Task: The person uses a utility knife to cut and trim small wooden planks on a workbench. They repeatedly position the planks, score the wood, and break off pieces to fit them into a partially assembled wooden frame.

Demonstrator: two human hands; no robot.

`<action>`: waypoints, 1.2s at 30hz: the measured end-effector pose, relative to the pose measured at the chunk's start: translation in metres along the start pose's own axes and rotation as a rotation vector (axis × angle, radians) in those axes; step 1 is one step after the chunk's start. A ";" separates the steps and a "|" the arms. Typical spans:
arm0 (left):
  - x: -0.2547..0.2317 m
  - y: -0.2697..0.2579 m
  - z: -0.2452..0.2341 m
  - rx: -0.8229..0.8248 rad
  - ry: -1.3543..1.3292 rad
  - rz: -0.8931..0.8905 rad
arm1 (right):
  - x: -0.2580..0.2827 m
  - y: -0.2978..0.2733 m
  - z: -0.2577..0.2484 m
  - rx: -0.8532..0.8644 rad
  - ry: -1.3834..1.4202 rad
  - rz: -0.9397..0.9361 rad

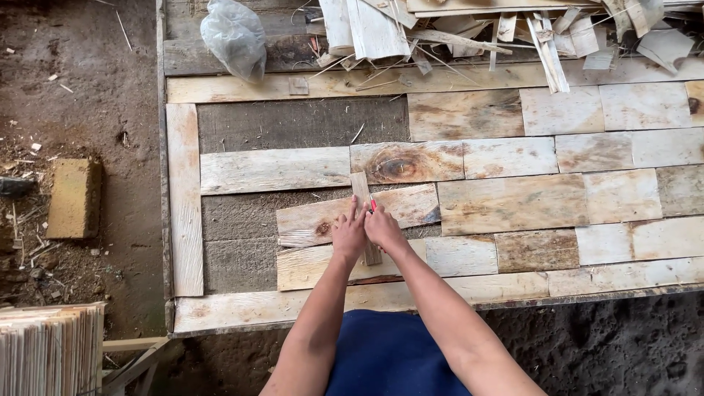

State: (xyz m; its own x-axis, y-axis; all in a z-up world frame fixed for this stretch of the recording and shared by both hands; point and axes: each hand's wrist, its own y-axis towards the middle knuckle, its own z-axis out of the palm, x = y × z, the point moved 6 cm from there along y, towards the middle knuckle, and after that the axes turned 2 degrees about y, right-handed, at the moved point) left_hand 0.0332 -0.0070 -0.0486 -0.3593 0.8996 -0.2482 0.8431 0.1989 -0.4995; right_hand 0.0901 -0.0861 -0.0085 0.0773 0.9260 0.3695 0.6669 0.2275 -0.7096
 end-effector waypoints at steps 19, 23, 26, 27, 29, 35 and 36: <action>-0.005 -0.011 -0.014 -0.035 -0.011 -0.071 | -0.057 -0.010 0.046 0.085 0.006 0.054; -0.005 -0.008 -0.012 -0.044 -0.004 -0.085 | -0.057 -0.043 0.041 0.106 0.002 0.073; -0.005 -0.004 -0.004 -0.057 0.000 -0.090 | -0.056 -0.062 0.035 0.121 0.010 0.087; -0.004 -0.003 -0.001 -0.062 -0.002 -0.095 | -0.053 -0.071 0.031 0.133 0.019 0.084; -0.005 -0.005 -0.013 -0.068 -0.004 -0.095 | -0.051 -0.078 0.027 0.132 0.047 0.074; -0.009 -0.011 -0.012 -0.047 -0.016 -0.090 | -0.033 -0.130 -0.009 0.186 0.114 0.086; -0.007 -0.007 -0.013 -0.048 -0.008 -0.093 | -0.049 -0.107 0.003 0.171 0.150 0.057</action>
State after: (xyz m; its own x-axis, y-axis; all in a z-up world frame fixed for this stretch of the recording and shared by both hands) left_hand 0.0351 -0.0096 -0.0326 -0.4402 0.8731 -0.2095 0.8241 0.3002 -0.4804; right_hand 0.0128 -0.1550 0.0473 0.2292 0.8863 0.4023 0.5237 0.2361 -0.8186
